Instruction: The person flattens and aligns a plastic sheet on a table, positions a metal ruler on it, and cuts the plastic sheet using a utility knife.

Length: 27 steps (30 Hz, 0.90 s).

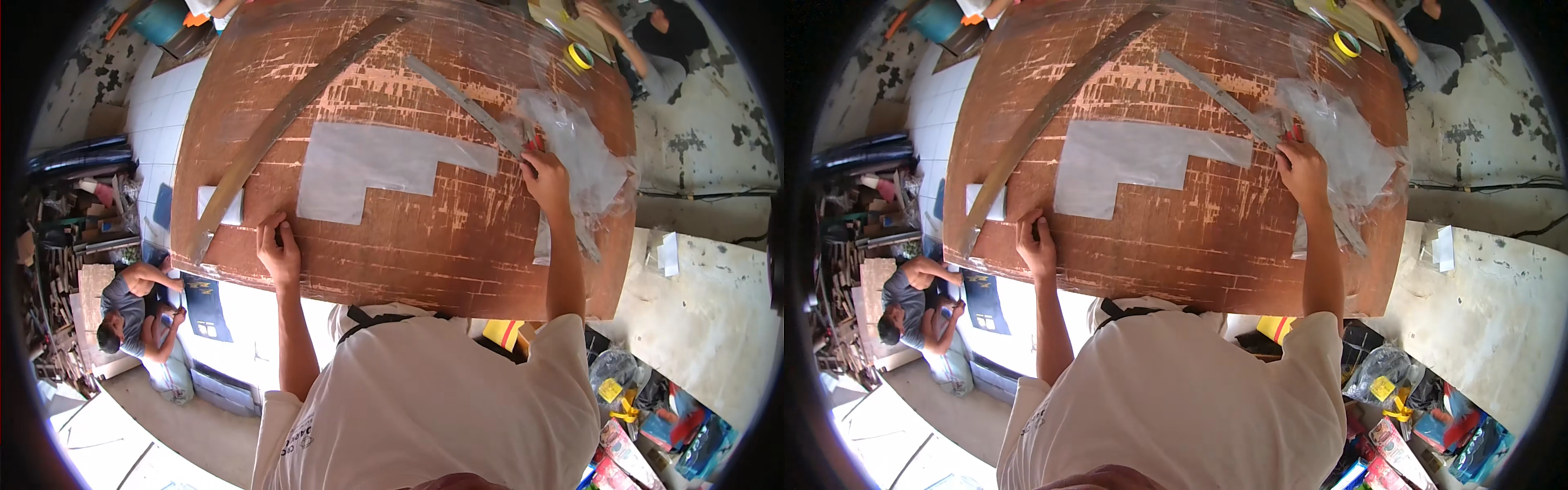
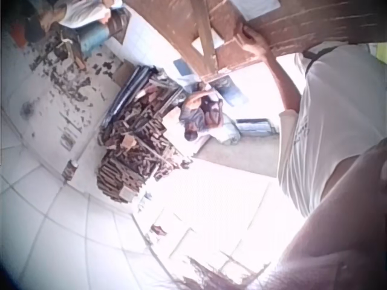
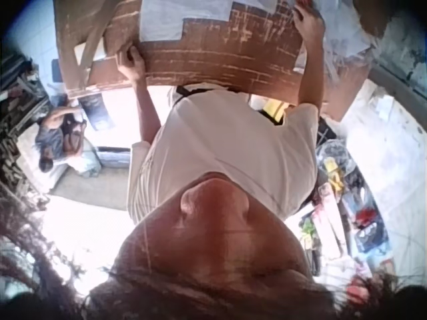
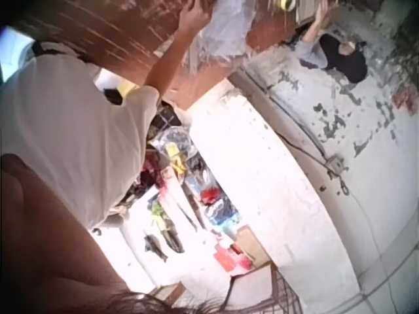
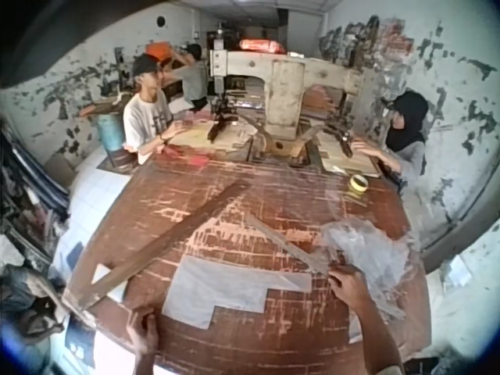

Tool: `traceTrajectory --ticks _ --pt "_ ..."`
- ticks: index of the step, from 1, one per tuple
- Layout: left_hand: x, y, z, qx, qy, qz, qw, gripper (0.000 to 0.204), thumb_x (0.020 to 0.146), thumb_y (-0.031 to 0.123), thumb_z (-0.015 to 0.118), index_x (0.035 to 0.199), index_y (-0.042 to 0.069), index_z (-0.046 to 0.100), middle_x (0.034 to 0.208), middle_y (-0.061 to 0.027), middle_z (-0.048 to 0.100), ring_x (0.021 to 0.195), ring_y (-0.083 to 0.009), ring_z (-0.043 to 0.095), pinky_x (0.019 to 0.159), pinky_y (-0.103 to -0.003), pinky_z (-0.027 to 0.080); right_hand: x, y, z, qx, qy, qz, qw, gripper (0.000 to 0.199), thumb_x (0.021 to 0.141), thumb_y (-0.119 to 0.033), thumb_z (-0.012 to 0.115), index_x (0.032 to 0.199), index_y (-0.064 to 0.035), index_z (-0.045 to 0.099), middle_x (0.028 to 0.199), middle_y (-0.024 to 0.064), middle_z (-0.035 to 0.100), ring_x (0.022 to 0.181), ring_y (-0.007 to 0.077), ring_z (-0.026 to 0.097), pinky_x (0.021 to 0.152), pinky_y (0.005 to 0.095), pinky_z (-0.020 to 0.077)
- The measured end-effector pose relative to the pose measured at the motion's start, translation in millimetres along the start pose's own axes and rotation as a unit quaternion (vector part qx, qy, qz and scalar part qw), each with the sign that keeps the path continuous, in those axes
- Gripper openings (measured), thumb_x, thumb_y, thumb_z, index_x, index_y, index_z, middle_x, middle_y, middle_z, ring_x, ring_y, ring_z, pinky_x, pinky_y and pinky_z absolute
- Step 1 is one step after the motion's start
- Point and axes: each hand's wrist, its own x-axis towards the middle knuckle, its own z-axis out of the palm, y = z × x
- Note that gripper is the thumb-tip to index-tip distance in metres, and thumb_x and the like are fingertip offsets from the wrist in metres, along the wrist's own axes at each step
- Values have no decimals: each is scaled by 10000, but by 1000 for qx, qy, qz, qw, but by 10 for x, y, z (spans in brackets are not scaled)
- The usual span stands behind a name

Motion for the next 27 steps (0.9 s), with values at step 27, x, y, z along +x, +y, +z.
traceTrajectory --ticks 27 --pt "43 219 168 96 -93 109 985 131 917 98 723 1038 86 772 1231 -97 703 1253 -306 630 1155 -517 400 -415 -1881 877 148 34 -3 988 341 968 -188 694 1298 -105 712 1492 185 545 1291 437 543 1130 593 407"
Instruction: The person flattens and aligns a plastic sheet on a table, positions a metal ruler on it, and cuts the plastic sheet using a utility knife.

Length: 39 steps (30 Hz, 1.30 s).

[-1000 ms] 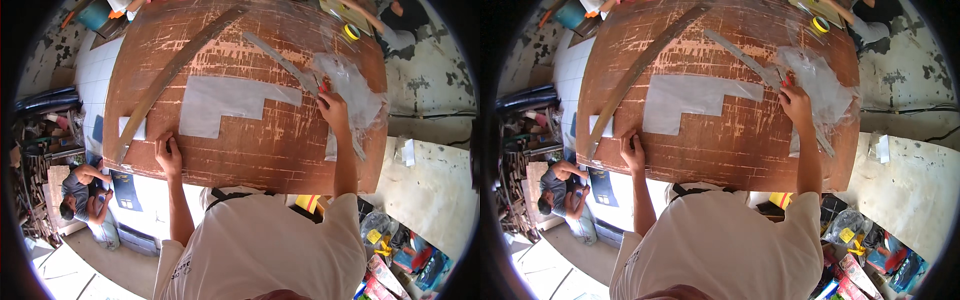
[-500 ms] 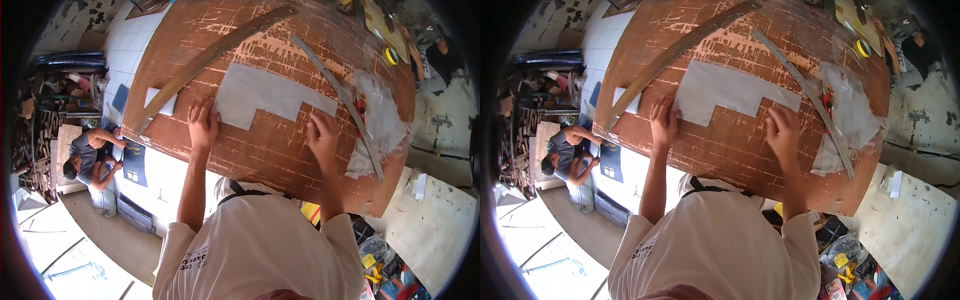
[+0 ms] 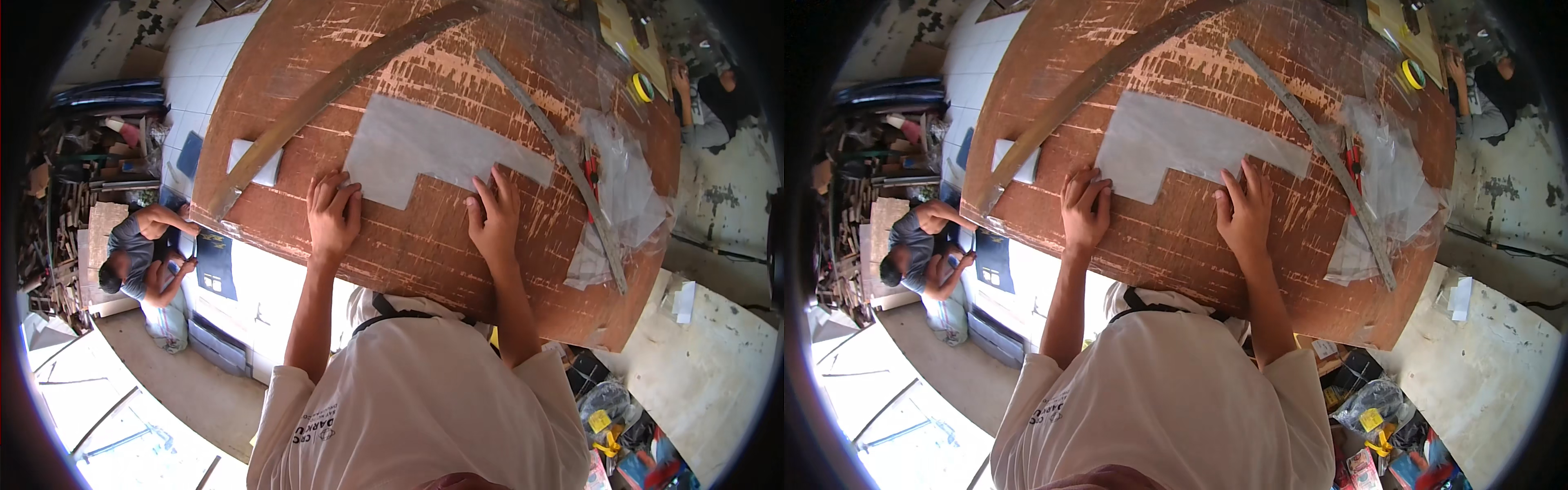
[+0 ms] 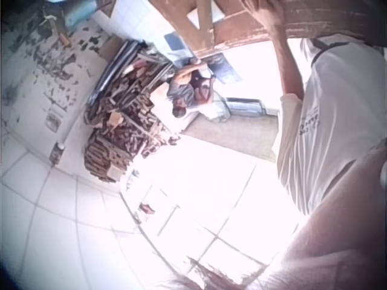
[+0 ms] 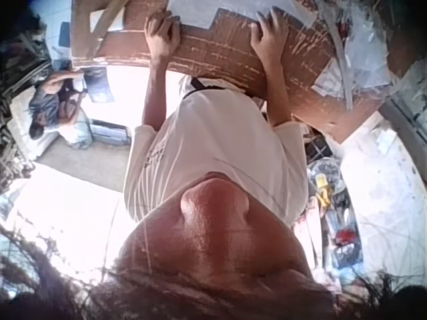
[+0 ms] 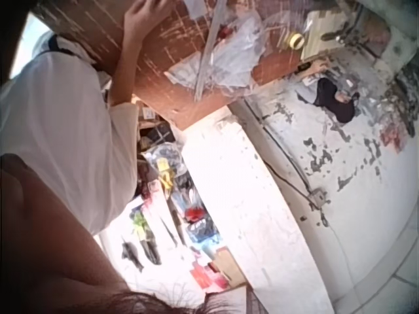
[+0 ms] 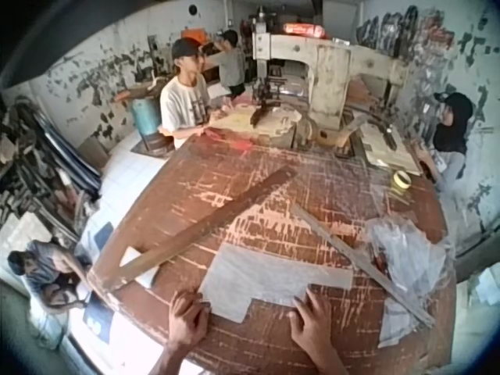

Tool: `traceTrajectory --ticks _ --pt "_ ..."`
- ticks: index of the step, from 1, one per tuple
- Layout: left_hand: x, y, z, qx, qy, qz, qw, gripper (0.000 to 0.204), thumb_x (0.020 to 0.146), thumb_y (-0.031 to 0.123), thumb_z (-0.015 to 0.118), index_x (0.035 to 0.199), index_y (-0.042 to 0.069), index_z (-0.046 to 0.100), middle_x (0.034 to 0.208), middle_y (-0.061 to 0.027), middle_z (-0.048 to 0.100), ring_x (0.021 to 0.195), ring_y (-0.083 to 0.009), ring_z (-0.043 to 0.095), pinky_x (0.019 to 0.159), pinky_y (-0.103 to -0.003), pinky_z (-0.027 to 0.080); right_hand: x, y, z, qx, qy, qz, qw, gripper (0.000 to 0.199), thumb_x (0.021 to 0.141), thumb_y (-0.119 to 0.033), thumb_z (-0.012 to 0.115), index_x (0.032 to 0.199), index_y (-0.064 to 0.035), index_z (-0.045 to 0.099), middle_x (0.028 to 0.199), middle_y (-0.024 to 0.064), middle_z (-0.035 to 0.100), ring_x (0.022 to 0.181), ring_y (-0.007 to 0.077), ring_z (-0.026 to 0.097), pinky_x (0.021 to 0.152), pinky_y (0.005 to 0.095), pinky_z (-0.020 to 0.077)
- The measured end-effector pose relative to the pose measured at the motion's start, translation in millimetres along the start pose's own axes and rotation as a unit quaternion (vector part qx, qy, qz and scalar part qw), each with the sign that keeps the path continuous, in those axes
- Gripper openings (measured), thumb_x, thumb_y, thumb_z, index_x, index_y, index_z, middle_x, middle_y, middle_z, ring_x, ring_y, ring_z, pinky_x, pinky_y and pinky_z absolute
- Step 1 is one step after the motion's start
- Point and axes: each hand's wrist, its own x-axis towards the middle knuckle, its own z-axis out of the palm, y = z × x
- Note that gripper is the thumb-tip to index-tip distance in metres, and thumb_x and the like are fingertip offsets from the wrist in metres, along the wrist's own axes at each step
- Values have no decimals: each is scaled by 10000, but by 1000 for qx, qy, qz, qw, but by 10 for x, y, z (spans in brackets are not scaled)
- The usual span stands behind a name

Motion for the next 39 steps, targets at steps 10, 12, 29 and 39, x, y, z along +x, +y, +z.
traceTrajectory --ticks 10,12,29,39 --pt "-32 -18 33 -24 21 -35 999 109 880 68 756 988 70 764 1193 -105 689 1169 -300 654 1122 -509 443 12 -49 -5 4 -9 1 1000 267 955 -147 695 1209 -80 743 1414 153 619 1281 401 592 1137 604 409" --pt "-27 -16 40 -22 14 -39 999 109 878 63 755 987 64 762 1192 -111 687 1166 -305 655 1123 -510 444 20 -43 -2 4 -13 1 1000 265 953 -142 696 1206 -82 745 1404 147 628 1278 394 603 1138 602 411" --pt "-32 -50 38 -29 18 -43 998 89 877 6 715 962 17 737 1166 -141 690 1145 -348 666 1116 -513 469 27 -49 -10 -10 -31 6 999 285 955 -128 684 1234 -93 731 1426 144 627 1296 400 596 1133 617 412" --pt "-41 -71 39 -32 19 -43 998 81 883 12 712 961 17 732 1163 -142 690 1157 -345 665 1128 -510 460 28 -43 -9 -9 -30 2 999 282 961 -132 680 1235 -95 732 1428 136 633 1309 391 597 1148 600 408"
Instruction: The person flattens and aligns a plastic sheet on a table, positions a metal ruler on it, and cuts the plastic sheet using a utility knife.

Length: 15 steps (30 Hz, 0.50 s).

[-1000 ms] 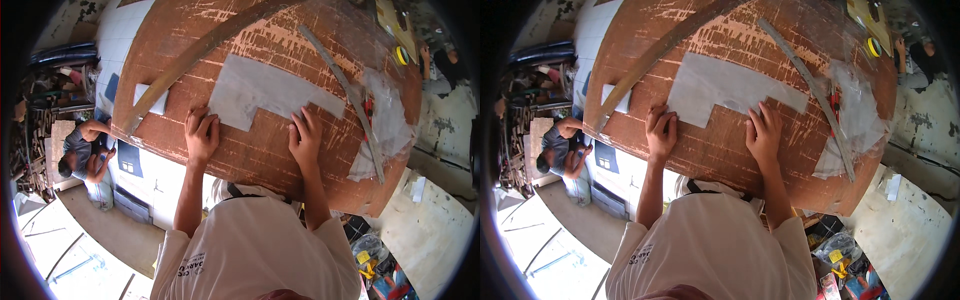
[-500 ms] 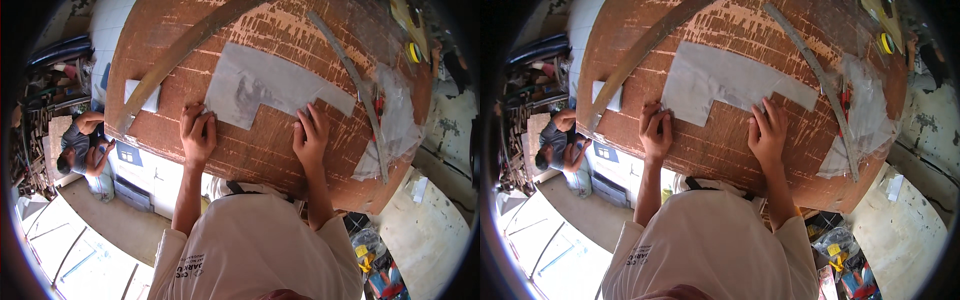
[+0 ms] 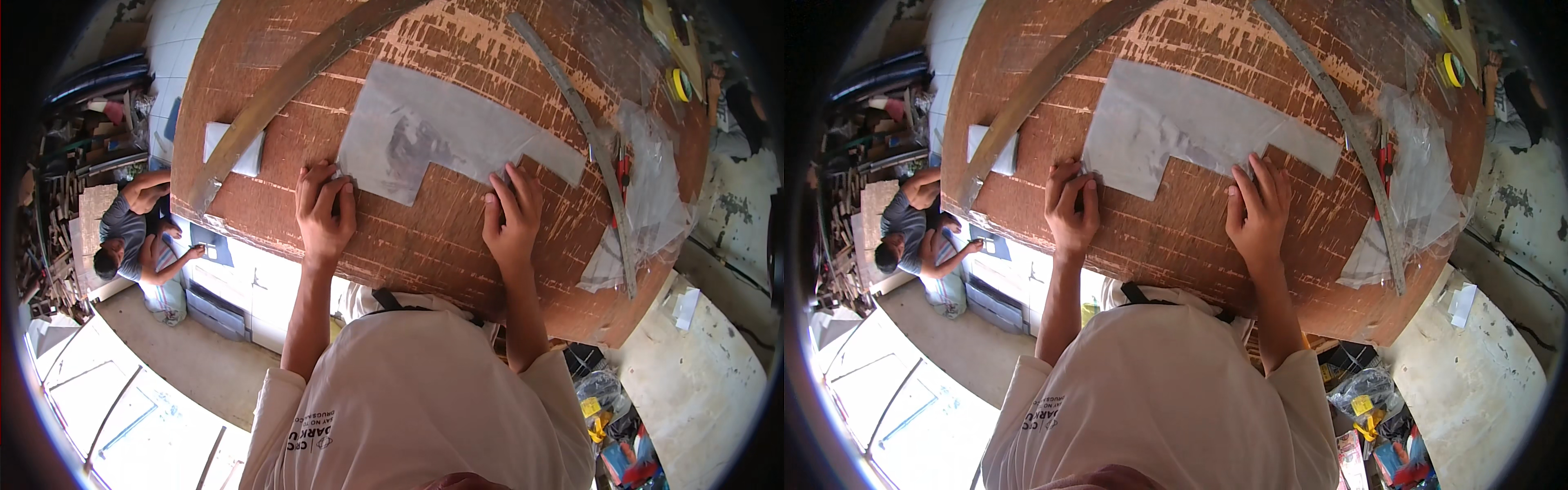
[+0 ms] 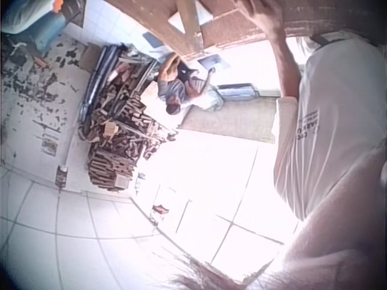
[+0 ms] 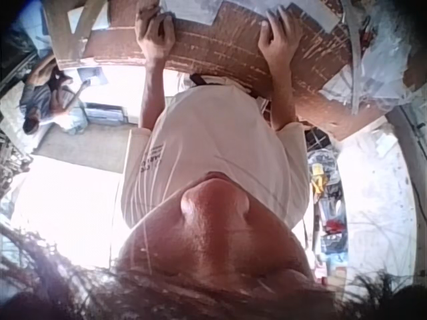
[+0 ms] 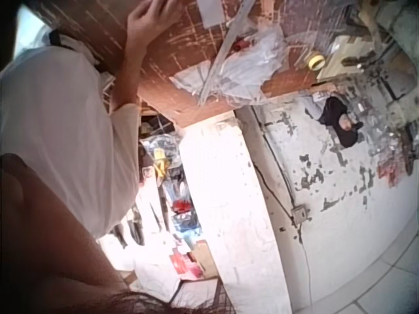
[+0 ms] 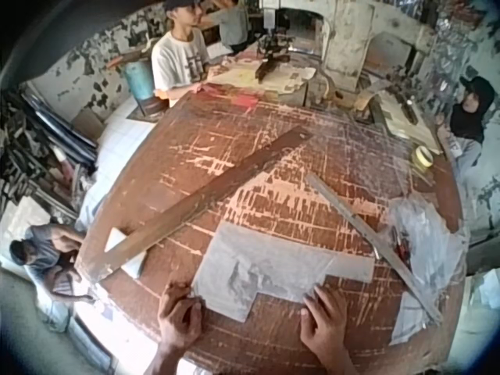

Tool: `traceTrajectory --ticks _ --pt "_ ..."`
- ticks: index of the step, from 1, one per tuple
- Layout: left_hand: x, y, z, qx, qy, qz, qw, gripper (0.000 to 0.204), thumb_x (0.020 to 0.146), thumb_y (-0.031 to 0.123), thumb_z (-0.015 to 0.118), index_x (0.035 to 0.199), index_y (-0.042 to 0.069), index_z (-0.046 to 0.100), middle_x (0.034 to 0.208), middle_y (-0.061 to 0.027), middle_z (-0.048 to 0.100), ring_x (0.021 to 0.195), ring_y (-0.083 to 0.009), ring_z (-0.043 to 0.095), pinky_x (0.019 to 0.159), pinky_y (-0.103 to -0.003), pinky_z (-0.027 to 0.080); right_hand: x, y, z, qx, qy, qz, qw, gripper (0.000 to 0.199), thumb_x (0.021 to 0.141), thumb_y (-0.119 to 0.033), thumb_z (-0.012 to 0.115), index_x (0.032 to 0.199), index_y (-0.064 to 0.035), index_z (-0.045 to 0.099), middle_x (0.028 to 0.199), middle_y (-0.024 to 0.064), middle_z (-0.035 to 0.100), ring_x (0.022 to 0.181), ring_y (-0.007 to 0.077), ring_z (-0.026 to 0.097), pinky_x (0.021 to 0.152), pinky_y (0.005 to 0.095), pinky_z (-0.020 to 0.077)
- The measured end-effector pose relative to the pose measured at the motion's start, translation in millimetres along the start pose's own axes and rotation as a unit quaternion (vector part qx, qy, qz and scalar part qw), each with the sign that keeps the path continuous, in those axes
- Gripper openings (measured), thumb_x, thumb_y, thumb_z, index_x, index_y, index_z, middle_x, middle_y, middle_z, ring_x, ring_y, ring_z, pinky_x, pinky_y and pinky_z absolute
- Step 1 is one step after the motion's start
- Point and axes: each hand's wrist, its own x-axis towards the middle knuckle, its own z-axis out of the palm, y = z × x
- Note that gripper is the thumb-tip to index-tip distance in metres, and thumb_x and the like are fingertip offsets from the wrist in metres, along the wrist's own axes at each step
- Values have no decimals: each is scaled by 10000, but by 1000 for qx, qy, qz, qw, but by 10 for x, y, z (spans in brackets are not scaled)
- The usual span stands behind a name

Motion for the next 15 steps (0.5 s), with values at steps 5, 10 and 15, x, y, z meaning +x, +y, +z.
traceTrajectory --ticks 5,10,15 --pt "-7 4 -1 -4 4 -2 1000 81 882 13 714 960 20 733 1164 -137 690 1158 -345 665 1126 -511 461 13 -7 -1 -2 0 -4 1000 281 954 -116 682 1230 -90 734 1414 135 643 1302 390 603 1151 596 407" --pt "-5 8 5 0 7 -2 1000 75 881 14 716 952 26 734 1163 -130 691 1162 -344 662 1126 -512 461 17 -20 -10 3 9 -3 1000 281 949 -109 684 1224 -87 736 1411 135 644 1300 389 604 1149 597 410" --pt "-41 -25 -2 -5 12 -8 1000 146 882 16 714 1026 36 726 1171 -136 681 1164 -351 656 1128 -521 453 20 -28 8 11 16 -6 1000 276 944 -105 689 1215 -82 740 1409 138 644 1299 391 604 1145 597 415"
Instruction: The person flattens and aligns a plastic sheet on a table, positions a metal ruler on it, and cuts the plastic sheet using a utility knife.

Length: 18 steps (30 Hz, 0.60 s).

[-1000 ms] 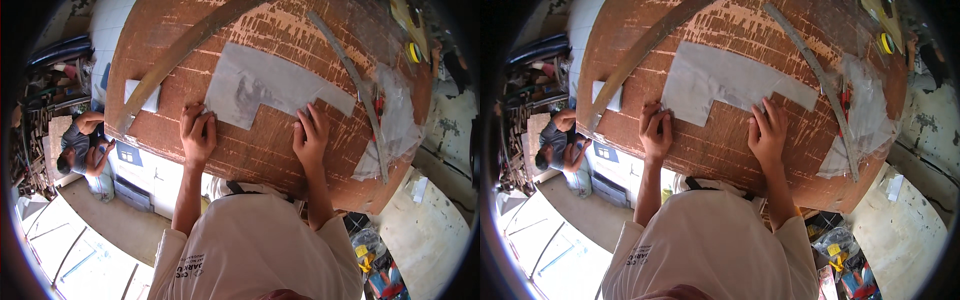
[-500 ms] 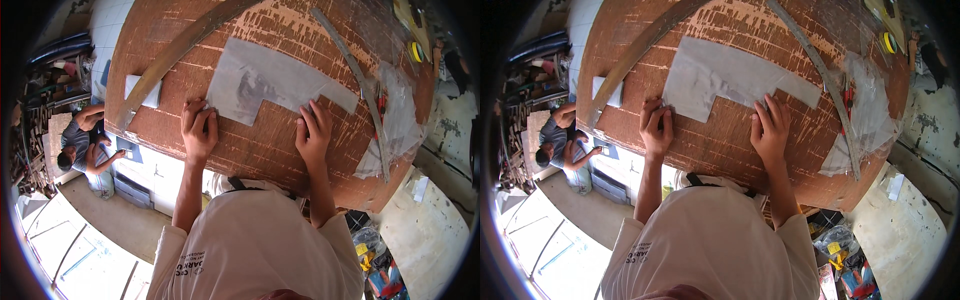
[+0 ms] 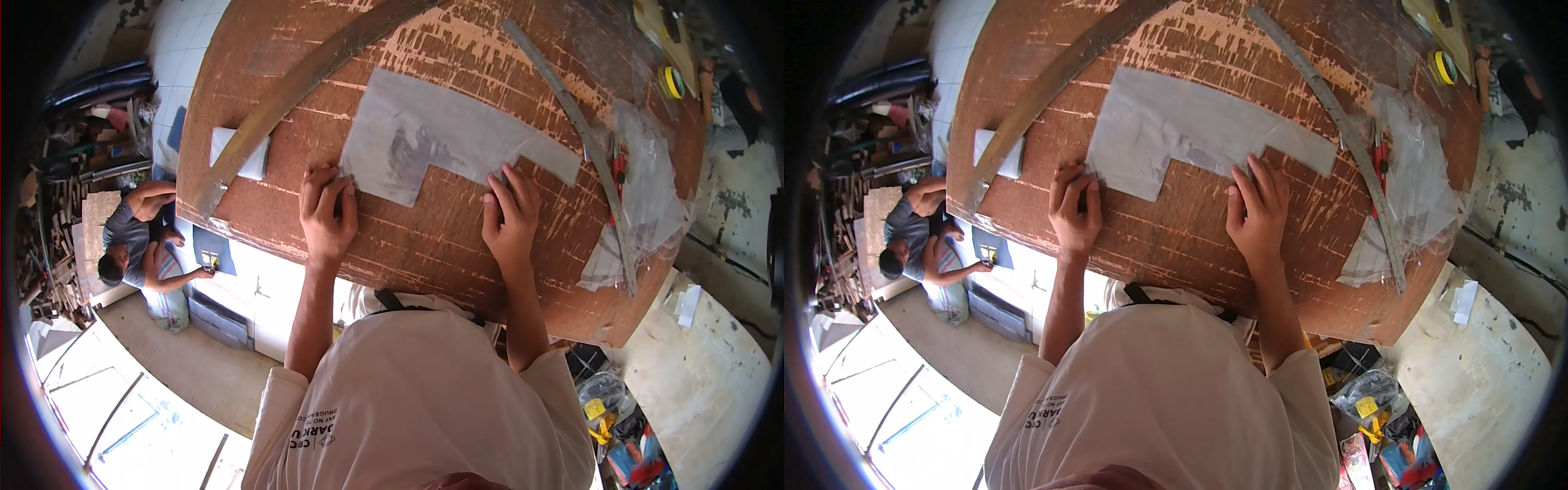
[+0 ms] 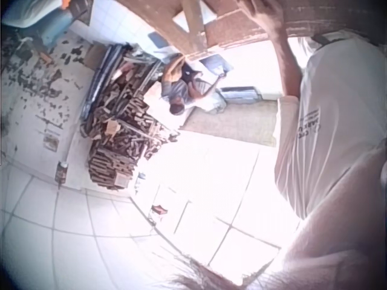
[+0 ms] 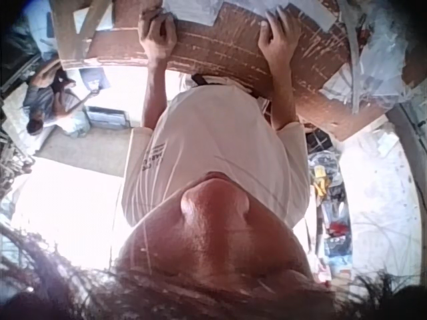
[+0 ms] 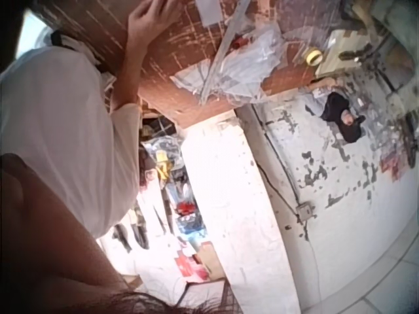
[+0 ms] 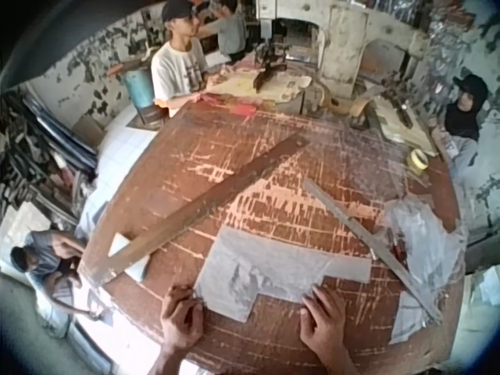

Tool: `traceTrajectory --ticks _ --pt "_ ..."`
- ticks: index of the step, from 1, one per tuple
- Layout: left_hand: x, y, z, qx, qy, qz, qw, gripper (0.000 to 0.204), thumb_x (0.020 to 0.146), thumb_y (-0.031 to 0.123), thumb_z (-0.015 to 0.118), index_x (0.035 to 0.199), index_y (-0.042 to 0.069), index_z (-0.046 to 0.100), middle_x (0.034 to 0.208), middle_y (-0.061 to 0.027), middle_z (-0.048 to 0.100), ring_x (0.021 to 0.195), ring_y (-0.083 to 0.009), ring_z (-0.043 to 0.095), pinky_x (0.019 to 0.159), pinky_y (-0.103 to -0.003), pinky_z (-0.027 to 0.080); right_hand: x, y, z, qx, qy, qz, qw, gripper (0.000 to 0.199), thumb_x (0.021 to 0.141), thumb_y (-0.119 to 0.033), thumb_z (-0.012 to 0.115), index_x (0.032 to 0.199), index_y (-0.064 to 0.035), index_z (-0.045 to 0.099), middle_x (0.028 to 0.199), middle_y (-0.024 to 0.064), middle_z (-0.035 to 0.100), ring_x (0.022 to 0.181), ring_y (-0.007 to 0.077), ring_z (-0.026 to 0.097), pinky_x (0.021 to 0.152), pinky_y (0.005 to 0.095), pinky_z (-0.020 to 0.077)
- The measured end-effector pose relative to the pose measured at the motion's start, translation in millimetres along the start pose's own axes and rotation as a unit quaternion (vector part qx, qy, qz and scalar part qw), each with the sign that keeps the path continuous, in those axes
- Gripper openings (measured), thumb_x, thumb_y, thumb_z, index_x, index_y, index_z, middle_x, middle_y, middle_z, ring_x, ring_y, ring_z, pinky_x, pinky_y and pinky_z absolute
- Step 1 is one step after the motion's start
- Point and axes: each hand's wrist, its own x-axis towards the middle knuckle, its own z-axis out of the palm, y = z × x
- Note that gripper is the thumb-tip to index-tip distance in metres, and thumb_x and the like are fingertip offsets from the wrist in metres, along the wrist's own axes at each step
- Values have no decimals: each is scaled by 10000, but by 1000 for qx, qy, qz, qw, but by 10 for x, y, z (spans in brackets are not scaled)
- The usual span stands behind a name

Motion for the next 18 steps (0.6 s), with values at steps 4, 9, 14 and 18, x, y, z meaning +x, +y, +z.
traceTrajectory --ticks 4,9,14,18 --pt "43 31 11 22 44 -11 999 244 899 18 714 1143 27 709 1180 -172 684 1129 -385 654 1008 -486 517 0 -2 -22 -5 7 0 1000 279 933 -98 699 1208 -74 740 1398 147 645 1285 397 610 1136 598 423" --pt "47 20 15 56 39 -9 998 306 880 60 750 1179 26 698 1216 -179 656 1147 -388 626 990 -489 507 23 -30 -21 14 25 0 1000 272 920 -81 706 1189 -63 745 1389 155 646 1271 401 617 1130 599 432" --pt "29 -11 16 68 32 -2 997 302 874 102 767 1159 17 712 1237 -174 643 1166 -379 616 1007 -491 494 12 -16 -10 7 28 -7 1000 272 915 -69 704 1183 -55 745 1387 153 648 1264 391 623 1134 584 437" --pt "-13 -52 49 65 18 -32 997 325 890 193 756 1180 51 714 1261 -156 637 1241 -372 590 1159 -563 382 0 -22 -11 8 34 -4 999 268 912 -64 702 1176 -53 746 1378 151 654 1269 385 620 1133 581 438"
